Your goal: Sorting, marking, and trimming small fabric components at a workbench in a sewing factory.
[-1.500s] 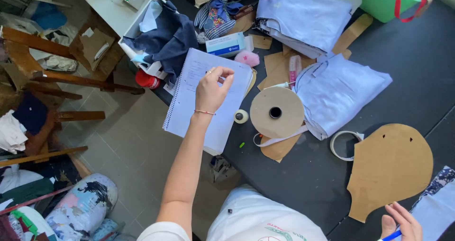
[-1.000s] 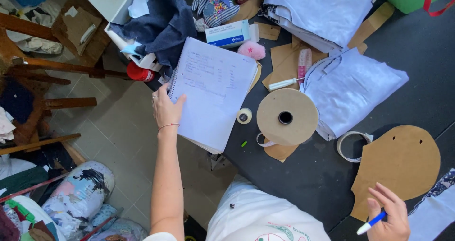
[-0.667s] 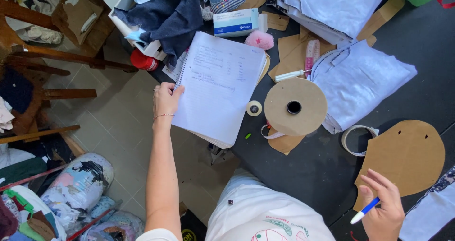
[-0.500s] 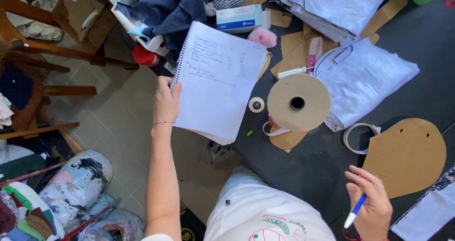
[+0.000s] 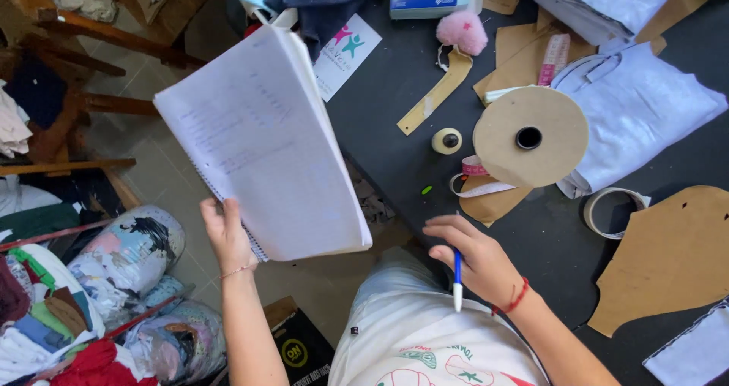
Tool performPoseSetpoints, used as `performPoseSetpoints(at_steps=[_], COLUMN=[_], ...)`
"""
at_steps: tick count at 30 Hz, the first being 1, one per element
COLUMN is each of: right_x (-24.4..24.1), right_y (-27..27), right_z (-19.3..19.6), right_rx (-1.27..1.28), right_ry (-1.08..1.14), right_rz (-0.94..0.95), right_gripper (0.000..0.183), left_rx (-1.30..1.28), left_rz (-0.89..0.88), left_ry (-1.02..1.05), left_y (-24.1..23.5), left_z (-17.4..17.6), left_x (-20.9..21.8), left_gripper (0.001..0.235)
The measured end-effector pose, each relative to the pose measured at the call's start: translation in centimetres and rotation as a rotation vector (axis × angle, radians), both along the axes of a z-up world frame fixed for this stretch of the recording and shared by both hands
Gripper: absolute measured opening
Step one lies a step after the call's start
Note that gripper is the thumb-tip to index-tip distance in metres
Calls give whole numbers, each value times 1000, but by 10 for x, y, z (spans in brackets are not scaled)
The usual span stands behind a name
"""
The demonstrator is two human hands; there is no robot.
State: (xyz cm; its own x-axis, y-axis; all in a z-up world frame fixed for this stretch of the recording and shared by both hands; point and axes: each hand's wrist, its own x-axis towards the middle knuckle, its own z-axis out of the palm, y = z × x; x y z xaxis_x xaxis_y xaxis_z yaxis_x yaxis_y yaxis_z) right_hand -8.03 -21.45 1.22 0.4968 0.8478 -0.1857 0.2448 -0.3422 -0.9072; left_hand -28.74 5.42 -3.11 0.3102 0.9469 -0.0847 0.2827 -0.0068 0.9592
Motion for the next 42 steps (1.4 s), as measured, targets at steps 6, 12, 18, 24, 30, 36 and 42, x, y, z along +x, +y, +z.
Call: performPoseSetpoints(at_steps=[6, 12, 18, 24, 30, 36, 42], right_x=[1, -5, -8, 2, 41, 61, 71], right_y=[51, 7, -72, -83, -72, -88, -113], right_z=[1, 31, -14, 10, 15, -13, -43], right_rx=[252, 606, 392, 106, 73, 66, -119], right_ry=[-164, -414, -443, -563, -671, -337, -166], right_rz=[71, -137, -462, -638, -596, -770, -939], right_gripper=[24, 39, 38, 29, 29, 43, 71], left_rx=[-209, -157, -38, -201, 136, 698, 661], left_rz=[171, 101, 20, -76, -151, -520, -937], left_ry=[-58, 76, 196, 355, 430, 163, 161], left_y=[-43, -42, -23, -10, -18, -37, -49], left_z=[-13, -70, -100, -71, -62, -19, -62], left_x=[-24, -23, 25, 84, 107, 181, 278], left_gripper=[17, 15, 20, 30, 58, 7, 13])
